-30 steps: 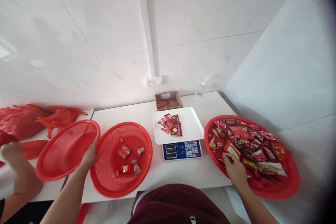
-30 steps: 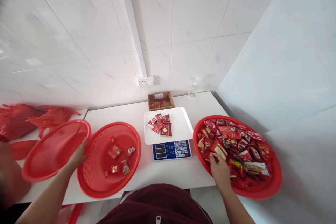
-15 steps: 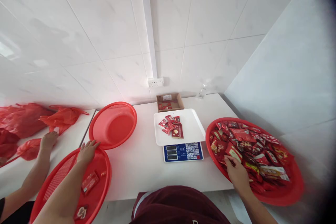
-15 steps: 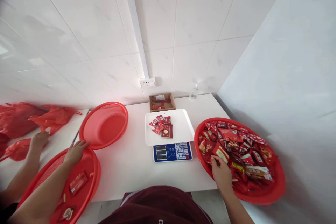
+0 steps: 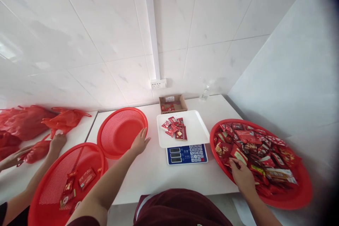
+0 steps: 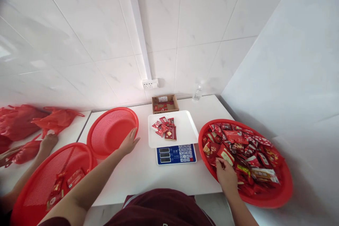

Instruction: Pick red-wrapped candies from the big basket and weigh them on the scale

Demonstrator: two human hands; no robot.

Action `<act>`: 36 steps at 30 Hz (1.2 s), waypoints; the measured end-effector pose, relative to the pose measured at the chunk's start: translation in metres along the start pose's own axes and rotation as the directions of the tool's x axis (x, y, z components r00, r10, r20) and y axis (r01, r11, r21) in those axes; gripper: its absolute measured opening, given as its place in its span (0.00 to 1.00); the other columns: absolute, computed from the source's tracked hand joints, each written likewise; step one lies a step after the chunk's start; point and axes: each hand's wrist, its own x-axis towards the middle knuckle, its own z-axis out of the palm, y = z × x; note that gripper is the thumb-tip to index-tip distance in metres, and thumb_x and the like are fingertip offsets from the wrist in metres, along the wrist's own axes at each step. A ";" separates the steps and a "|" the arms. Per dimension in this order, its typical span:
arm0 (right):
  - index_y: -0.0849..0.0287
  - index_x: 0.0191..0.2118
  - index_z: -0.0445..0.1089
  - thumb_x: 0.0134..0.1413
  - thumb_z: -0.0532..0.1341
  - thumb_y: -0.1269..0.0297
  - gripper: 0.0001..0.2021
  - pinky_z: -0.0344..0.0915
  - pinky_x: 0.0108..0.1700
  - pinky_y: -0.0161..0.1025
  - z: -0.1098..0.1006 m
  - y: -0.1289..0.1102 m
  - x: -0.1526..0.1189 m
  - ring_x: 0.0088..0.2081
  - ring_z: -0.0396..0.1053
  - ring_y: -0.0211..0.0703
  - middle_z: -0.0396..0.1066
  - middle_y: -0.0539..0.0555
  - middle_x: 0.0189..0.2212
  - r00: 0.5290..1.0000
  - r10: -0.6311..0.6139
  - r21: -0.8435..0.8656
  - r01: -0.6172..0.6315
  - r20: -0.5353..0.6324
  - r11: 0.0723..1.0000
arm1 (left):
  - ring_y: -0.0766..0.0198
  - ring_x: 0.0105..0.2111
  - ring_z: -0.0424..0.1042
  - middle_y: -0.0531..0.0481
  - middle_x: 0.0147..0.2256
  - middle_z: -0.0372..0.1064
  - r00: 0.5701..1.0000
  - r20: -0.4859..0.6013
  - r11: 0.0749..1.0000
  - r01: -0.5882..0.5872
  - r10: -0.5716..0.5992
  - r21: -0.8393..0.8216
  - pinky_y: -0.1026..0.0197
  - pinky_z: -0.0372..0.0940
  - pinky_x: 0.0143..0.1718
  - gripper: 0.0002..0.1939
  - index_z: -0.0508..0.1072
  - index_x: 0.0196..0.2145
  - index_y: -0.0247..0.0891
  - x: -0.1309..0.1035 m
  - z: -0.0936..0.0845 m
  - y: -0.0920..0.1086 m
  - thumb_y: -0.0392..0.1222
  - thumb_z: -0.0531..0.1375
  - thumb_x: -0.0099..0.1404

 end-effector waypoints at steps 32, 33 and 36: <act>0.58 0.33 0.71 0.39 0.51 0.45 0.24 0.64 0.44 0.49 0.001 -0.005 0.000 0.41 0.71 0.56 0.75 0.62 0.39 1.000 -0.010 0.037 0.009 0.026 0.999 | 0.42 0.60 0.54 0.33 0.57 0.60 0.896 -0.347 0.957 0.291 -0.278 -0.016 0.39 0.51 0.57 0.36 0.57 0.59 0.35 0.043 -0.032 0.046 0.62 0.53 0.60; 0.57 0.33 0.71 0.39 0.51 0.44 0.24 0.64 0.44 0.49 0.001 -0.005 0.000 0.41 0.71 0.56 0.75 0.62 0.39 0.999 -0.016 0.051 0.015 0.028 0.999 | 0.42 0.63 0.46 0.33 0.61 0.54 0.898 -0.367 0.962 0.270 -0.241 0.029 0.37 0.44 0.60 0.37 0.56 0.60 0.35 0.044 -0.027 0.050 0.62 0.51 0.61; 0.57 0.32 0.71 0.39 0.51 0.44 0.24 0.65 0.44 0.49 0.001 -0.005 0.000 0.41 0.71 0.55 0.75 0.62 0.38 0.999 -0.013 0.075 0.011 0.031 0.997 | 0.46 0.66 0.34 0.38 0.66 0.42 0.962 -0.271 0.990 -0.005 0.043 0.141 0.41 0.34 0.63 0.37 0.53 0.63 0.38 0.052 -0.006 0.080 0.61 0.49 0.63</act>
